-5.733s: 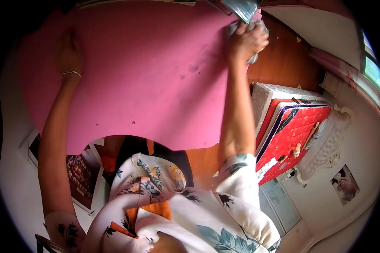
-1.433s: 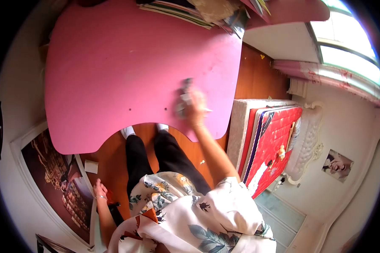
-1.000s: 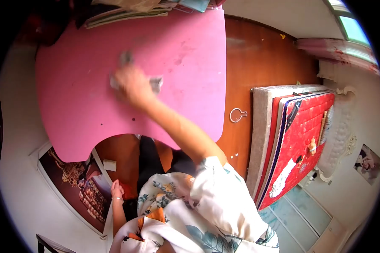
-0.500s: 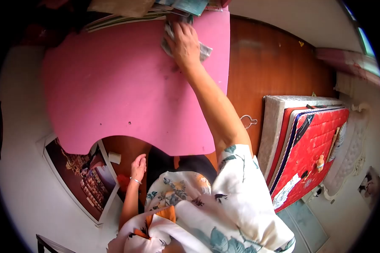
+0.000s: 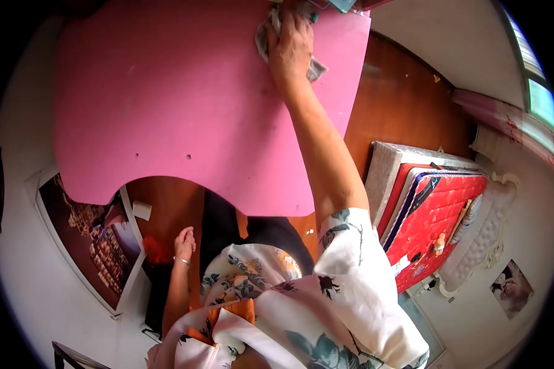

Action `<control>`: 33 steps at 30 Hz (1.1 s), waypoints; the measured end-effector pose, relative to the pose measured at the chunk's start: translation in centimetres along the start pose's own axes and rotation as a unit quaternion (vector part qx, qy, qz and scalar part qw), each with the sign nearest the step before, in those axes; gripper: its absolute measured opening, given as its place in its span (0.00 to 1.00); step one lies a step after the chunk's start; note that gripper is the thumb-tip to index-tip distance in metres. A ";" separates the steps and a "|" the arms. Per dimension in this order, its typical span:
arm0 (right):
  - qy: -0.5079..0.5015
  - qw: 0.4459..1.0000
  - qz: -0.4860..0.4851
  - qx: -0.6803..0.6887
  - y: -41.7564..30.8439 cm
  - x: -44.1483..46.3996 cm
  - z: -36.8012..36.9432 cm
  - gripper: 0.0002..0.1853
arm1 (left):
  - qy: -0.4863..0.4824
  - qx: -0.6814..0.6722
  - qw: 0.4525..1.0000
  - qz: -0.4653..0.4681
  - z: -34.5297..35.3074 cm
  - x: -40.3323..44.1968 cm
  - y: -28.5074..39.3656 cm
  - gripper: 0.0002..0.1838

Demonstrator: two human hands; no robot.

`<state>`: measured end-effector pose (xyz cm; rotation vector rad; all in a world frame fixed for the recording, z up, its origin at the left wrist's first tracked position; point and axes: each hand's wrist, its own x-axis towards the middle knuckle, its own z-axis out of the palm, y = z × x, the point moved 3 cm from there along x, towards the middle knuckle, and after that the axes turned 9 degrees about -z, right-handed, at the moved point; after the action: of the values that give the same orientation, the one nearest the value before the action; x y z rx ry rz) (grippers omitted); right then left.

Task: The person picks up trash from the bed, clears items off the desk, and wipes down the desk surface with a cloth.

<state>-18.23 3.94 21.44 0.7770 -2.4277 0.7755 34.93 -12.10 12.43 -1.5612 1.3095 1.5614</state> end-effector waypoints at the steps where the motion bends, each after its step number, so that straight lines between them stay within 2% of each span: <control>1: -0.008 1.000 0.001 0.005 -0.2 0.1 0.0 0.15 | -0.004 0.020 1.000 0.016 -0.1 0.1 0.3 0.13; 3: -0.039 0.999 -0.020 0.008 -2.4 -2.2 -1.5 0.19 | -0.004 -0.002 1.000 0.010 -0.2 0.0 0.6 0.13; 5: -0.146 0.986 -0.052 0.069 -6.4 -11.0 -4.5 0.30 | -0.001 -0.019 1.000 0.010 -0.6 0.4 0.3 0.13; 7: -0.289 0.949 -0.105 0.072 -9.9 -20.5 -7.6 0.34 | 0.003 -0.034 0.999 0.008 -1.0 0.3 0.2 0.13; 8: -0.317 0.940 -0.066 0.109 -12.9 -21.5 -10.0 0.34 | 0.008 -0.035 0.999 0.001 -1.4 0.2 -0.3 0.13; 10: -0.334 0.931 -0.089 0.119 -13.2 -21.0 -9.1 0.36 | 0.021 -0.048 0.999 -0.010 -2.2 0.4 -1.2 0.13; 12: -0.367 0.918 -0.119 0.091 -13.0 -13.8 -4.4 0.38 | -0.001 -0.090 0.996 0.000 -2.8 0.7 -3.1 0.13; 13: -0.318 0.941 -0.103 0.056 -12.4 -10.4 -1.4 0.37 | 0.005 -0.089 0.996 0.006 -3.0 0.4 -3.4 0.13; 15: -0.167 0.979 -0.094 0.073 -11.1 -2.6 4.6 0.24 | 0.014 -0.100 0.995 -0.011 -3.0 0.5 -4.2 0.13; 16: -0.193 0.979 -0.046 0.052 -10.6 1.1 7.4 0.20 | 0.024 -0.112 0.993 -0.013 -3.1 0.6 -4.6 0.13; 18: 0.021 0.990 -0.133 0.037 -11.6 5.8 9.4 0.16 | 0.035 -0.097 0.995 -0.005 -3.1 1.1 -5.5 0.13; 19: 0.016 0.990 -0.135 0.039 -11.9 4.6 8.7 0.16 | 0.032 -0.102 0.994 -0.003 -3.1 1.2 -5.4 0.13; 21: -0.201 0.965 -0.110 0.126 -11.6 0.0 6.2 0.19 | 0.031 -0.103 0.994 0.033 -2.8 1.3 -5.6 0.13; 22: -0.187 0.961 -0.164 0.123 -12.1 -4.1 3.3 0.22 | 0.027 -0.115 0.992 0.034 -2.6 1.6 -5.9 0.13; 24: -0.329 0.918 -0.183 0.124 -13.4 -12.2 -3.2 0.31 | 0.030 -0.154 0.987 -0.012 -2.1 2.0 -6.7 0.14; 25: -0.386 0.895 -0.196 0.108 -12.6 -17.5 -5.9 0.25 | 0.027 -0.153 0.988 -0.017 -1.9 1.7 -6.5 0.14; 26: -0.384 0.889 -0.188 0.165 -13.8 -18.7 -9.0 0.24 | 0.026 -0.160 0.987 -0.019 -1.6 1.5 -6.8 0.14; 27: -0.394 0.891 -0.195 0.113 -14.9 -19.2 -9.6 0.25 | 0.026 -0.174 0.984 -0.011 -1.6 1.5 -7.3 0.13; 28: -0.394 0.888 -0.203 0.124 -15.1 -19.2 -8.4 0.24 | 0.027 -0.184 0.983 -0.004 -1.7 1.5 -7.9 0.13; 29: -0.394 0.886 -0.204 0.133 -16.5 -17.3 -6.3 0.24 | 0.024 -0.177 0.984 -0.010 -2.0 1.5 -8.5 0.13; 31: -0.313 0.898 -0.265 0.160 -21.9 -11.9 0.0 0.28 | 0.025 -0.186 0.982 -0.028 -2.3 1.5 -9.7 0.12; 33: -0.266 0.903 -0.269 0.206 -26.5 -8.6 5.8 0.28 | 0.024 -0.181 0.982 -0.036 -3.0 0.6 -10.0 0.12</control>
<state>3.33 -14.61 21.97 1.9464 -2.2932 0.9397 45.00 -11.31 9.89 -1.8529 1.0182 1.7989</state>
